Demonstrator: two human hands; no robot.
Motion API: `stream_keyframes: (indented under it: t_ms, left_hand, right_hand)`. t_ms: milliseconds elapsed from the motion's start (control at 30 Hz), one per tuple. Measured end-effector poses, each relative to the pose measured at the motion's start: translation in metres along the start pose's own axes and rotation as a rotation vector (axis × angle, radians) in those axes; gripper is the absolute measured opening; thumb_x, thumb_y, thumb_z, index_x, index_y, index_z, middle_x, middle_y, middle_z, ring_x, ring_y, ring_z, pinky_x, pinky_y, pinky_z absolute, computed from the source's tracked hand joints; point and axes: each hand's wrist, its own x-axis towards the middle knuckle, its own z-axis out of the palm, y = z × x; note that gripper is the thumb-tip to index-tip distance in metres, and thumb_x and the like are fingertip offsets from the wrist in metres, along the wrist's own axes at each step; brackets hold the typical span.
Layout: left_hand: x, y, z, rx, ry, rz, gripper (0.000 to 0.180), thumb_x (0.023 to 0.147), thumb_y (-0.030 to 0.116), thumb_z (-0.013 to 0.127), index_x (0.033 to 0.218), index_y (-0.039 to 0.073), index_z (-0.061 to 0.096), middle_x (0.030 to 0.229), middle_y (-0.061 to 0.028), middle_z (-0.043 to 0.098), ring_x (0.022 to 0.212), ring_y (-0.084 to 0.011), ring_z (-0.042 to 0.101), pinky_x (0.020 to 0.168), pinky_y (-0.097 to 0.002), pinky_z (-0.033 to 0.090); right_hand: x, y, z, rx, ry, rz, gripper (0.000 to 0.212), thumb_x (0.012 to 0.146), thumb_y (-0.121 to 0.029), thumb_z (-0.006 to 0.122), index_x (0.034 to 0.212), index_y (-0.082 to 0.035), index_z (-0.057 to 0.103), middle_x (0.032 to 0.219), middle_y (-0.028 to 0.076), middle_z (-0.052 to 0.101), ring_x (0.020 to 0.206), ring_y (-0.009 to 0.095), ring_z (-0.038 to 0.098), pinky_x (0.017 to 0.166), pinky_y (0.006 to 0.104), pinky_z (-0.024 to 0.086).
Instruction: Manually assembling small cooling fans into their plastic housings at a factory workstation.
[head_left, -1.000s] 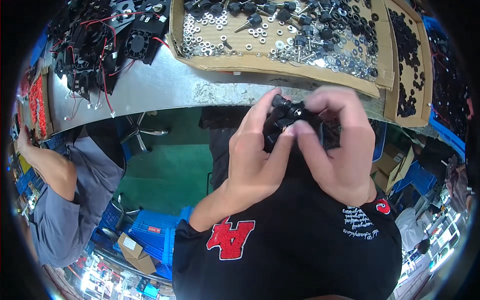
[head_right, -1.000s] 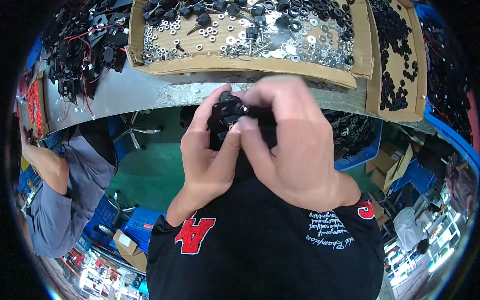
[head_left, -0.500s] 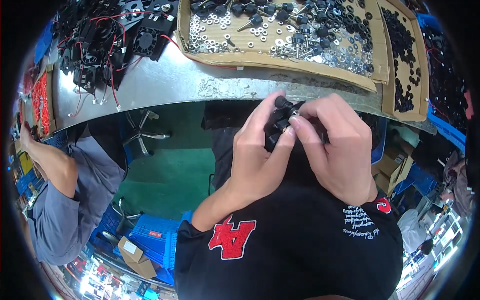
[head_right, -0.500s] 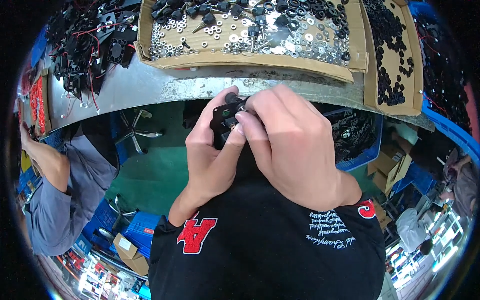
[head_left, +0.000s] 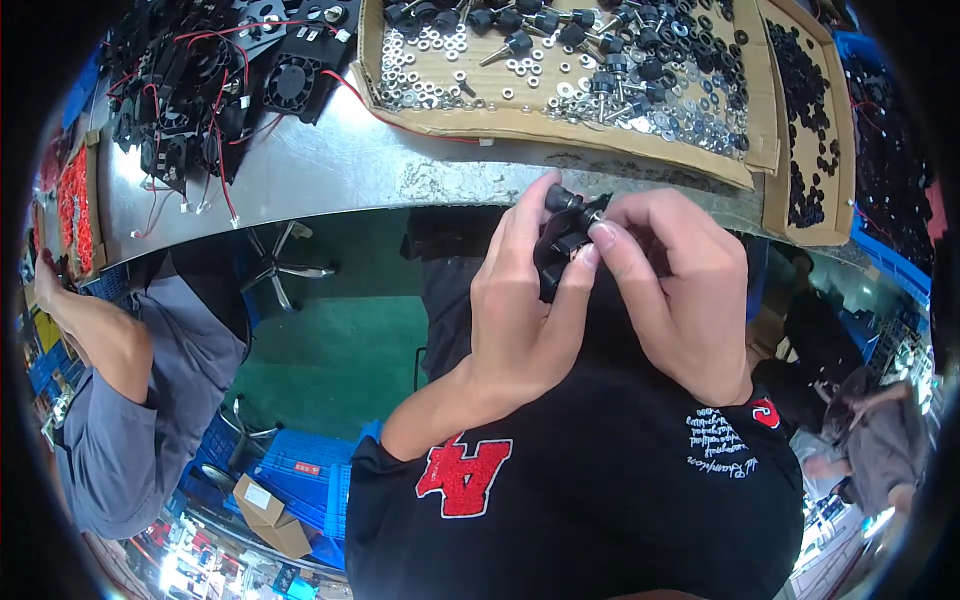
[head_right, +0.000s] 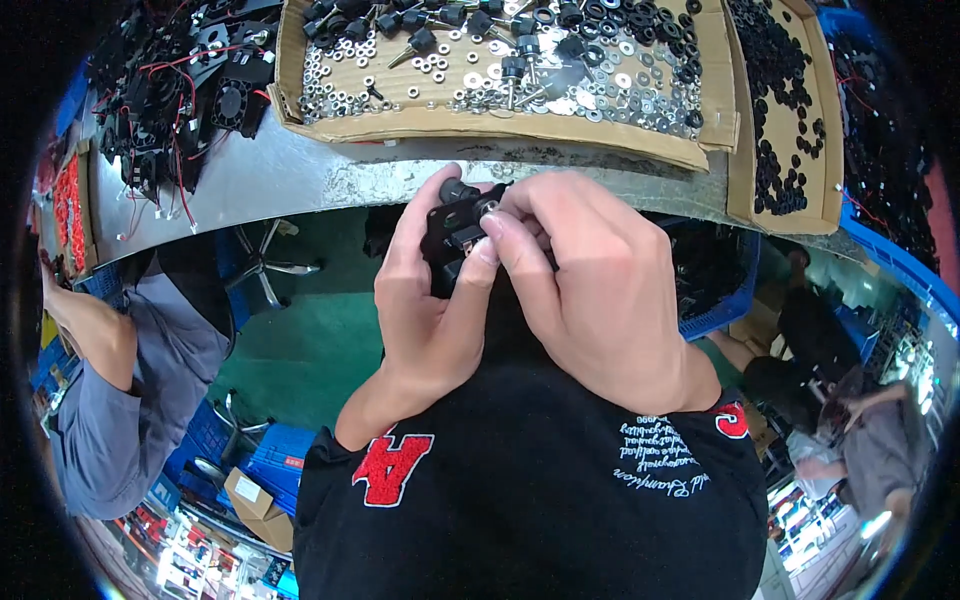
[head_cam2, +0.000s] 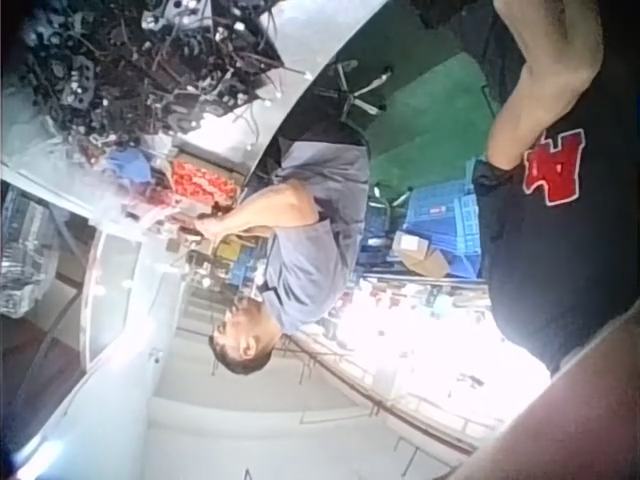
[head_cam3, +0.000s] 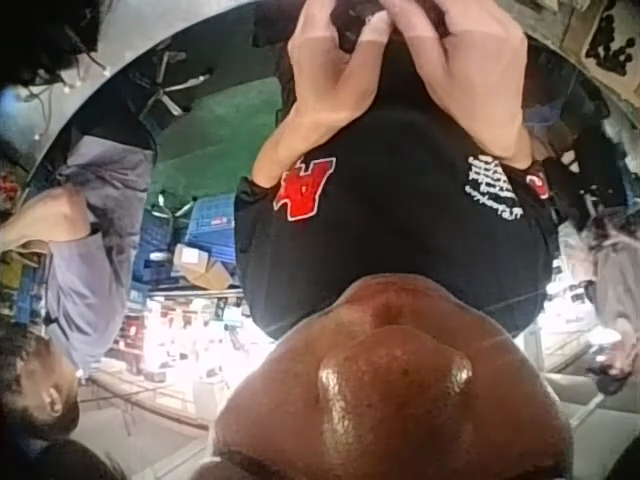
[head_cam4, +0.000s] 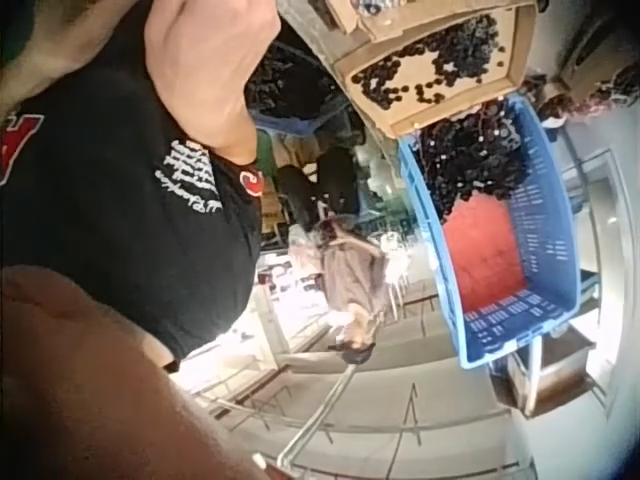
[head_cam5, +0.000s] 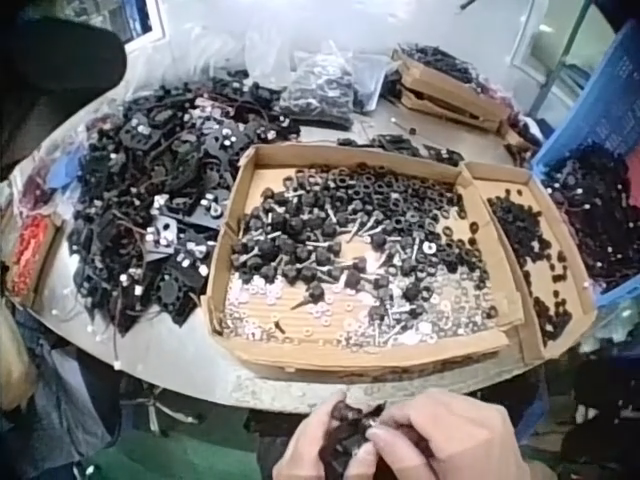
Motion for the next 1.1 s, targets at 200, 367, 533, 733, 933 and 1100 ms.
stream_keyframes:
  t_ms: [200, 367, 533, 733, 933, 1100]
  left_hand:
    - [0.004, -0.002, -0.002, 0.163, 0.009, 0.11, 0.057, 0.091, 0.006, 0.065, 0.141, -0.008, 0.042, 0.117, -0.0274, 0.061, 0.104, -0.0406, 0.063, 0.09, -0.0421, 0.051]
    - [0.007, -0.001, -0.002, 0.224, 0.064, 0.292, 0.066, 0.087, -0.001, 0.067, 0.145, -0.008, 0.036, 0.118, -0.0253, 0.061, 0.104, -0.04, 0.063, 0.085, -0.0412, 0.053]
    - [0.009, 0.0, -0.002, 0.282, 0.125, 0.397, 0.066, 0.085, -0.003, 0.068, 0.144, -0.009, 0.038, 0.118, -0.0232, 0.062, 0.103, -0.0383, 0.063, 0.083, -0.0399, 0.054]
    - [0.007, -0.002, 0.0, 0.33, 0.186, 0.48, 0.065, 0.082, -0.005, 0.07, 0.14, -0.012, 0.041, 0.12, -0.0237, 0.063, 0.104, -0.0364, 0.065, 0.081, -0.0376, 0.057]
    - [0.009, -0.003, -0.003, 0.34, 0.182, 0.489, 0.063, 0.083, -0.003, 0.069, 0.139, -0.013, 0.041, 0.118, -0.0255, 0.063, 0.104, -0.0338, 0.065, 0.083, -0.0365, 0.056]
    - [0.01, -0.005, -0.004, 0.402, 0.2, 0.519, 0.062, 0.086, 0.0, 0.068, 0.14, -0.014, 0.04, 0.118, -0.027, 0.064, 0.102, -0.0334, 0.065, 0.086, -0.0377, 0.053]
  right_hand:
    - [0.007, 0.001, -0.002, 0.23, -0.004, 0.086, 0.016, 0.088, -0.002, 0.068, 0.103, 0.001, 0.062, 0.088, 0.004, 0.063, 0.072, 0.01, 0.056, 0.065, 0.0232, 0.045]
    - [0.012, -0.004, -0.008, 0.219, -0.121, 0.155, 0.009, 0.092, -0.007, 0.065, 0.093, 0.002, 0.064, 0.079, 0.004, 0.061, 0.069, 0.01, 0.054, 0.063, 0.0243, 0.042]
    - [0.012, -0.003, -0.004, 0.231, -0.089, 0.09, 0.011, 0.093, -0.01, 0.064, 0.09, 0.002, 0.065, 0.077, 0.006, 0.061, 0.068, 0.014, 0.054, 0.063, 0.0269, 0.042]
    - [0.011, -0.002, -0.006, 0.295, -0.111, 0.071, 0.012, 0.091, -0.009, 0.067, 0.091, 0.003, 0.065, 0.079, 0.006, 0.061, 0.071, 0.014, 0.055, 0.066, 0.0262, 0.042]
    - [0.013, -0.001, -0.003, 0.319, -0.062, 0.036, 0.009, 0.086, -0.003, 0.069, 0.091, 0.003, 0.065, 0.083, 0.006, 0.062, 0.074, 0.012, 0.055, 0.069, 0.0242, 0.043]
    - [0.013, 0.0, 0.0, 0.379, -0.074, 0.105, 0.013, 0.083, -0.001, 0.07, 0.093, 0.002, 0.063, 0.086, 0.003, 0.06, 0.076, 0.009, 0.053, 0.072, 0.0224, 0.042]
